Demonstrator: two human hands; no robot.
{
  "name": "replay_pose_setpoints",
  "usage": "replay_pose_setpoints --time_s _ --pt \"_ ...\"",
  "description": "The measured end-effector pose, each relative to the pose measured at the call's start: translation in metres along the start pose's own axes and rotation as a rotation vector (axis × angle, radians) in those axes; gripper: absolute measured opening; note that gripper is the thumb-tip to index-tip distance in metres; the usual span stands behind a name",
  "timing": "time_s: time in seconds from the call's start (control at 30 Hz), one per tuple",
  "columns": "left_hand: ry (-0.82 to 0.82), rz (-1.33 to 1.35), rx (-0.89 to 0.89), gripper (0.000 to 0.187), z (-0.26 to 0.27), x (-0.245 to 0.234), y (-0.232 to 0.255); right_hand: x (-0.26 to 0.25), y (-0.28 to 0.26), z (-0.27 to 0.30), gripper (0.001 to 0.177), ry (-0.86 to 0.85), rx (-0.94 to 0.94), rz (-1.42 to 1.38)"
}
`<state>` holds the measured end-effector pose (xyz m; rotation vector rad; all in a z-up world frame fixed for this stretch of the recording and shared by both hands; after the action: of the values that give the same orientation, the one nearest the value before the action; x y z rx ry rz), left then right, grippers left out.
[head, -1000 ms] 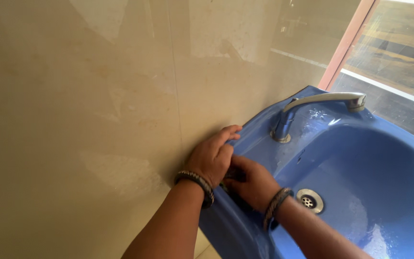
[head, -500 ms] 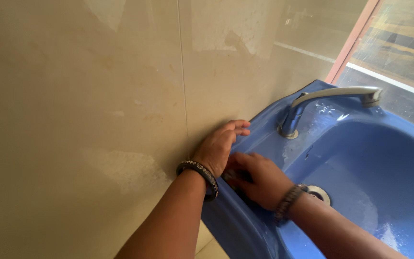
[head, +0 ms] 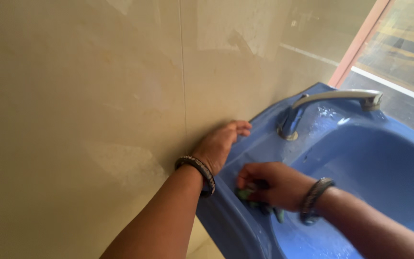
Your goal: The person cleans a blue bathroom sink using a green cloth. They repeatedly turn the faucet on and off to wet the cloth and rinse the sink basin, scrubbing the interior surfaces and the area around the faucet.
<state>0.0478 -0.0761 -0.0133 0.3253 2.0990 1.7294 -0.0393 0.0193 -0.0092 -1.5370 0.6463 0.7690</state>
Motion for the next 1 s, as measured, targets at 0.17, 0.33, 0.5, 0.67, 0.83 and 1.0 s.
replay_pose_setpoints --time_s 0.17,0.33,0.5,0.67,0.83,1.0 --pt "-0.078 -0.077 -0.009 0.057 -0.007 0.004 0.023 -0.051 0.039 -0.025 0.022 0.544 0.316 -0.496" --pt "-0.033 -0.102 0.087 0.059 0.013 -0.02 0.082 0.046 -0.045 -0.026 0.044 0.098 -0.222 -0.288" --pt "-0.096 -0.193 0.077 0.06 0.018 -0.019 0.076 0.044 -0.036 -0.032 0.064 0.234 -0.065 0.16" --pt "-0.088 -0.52 0.789 0.047 0.016 -0.006 0.083 0.005 0.026 -0.063 0.08 0.415 0.075 0.447" --pt "-0.123 -0.124 0.123 0.056 0.003 -0.007 0.043 -0.042 0.12 -0.11 0.086 0.525 0.192 0.273" --pt "-0.121 -0.16 0.17 0.057 0.008 -0.006 0.05 -0.028 0.139 -0.116 0.104 0.524 0.103 0.256"
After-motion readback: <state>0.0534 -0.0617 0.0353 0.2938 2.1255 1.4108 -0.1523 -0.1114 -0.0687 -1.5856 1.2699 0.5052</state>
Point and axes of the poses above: each hand's wrist, its own z-axis away from the middle knuckle, its own x-axis out of the palm, y = z × x, the point moved 9 cm from there along -z, towards the middle knuckle, and after that the axes turned 13 degrees about y, right-handed, at the moved point
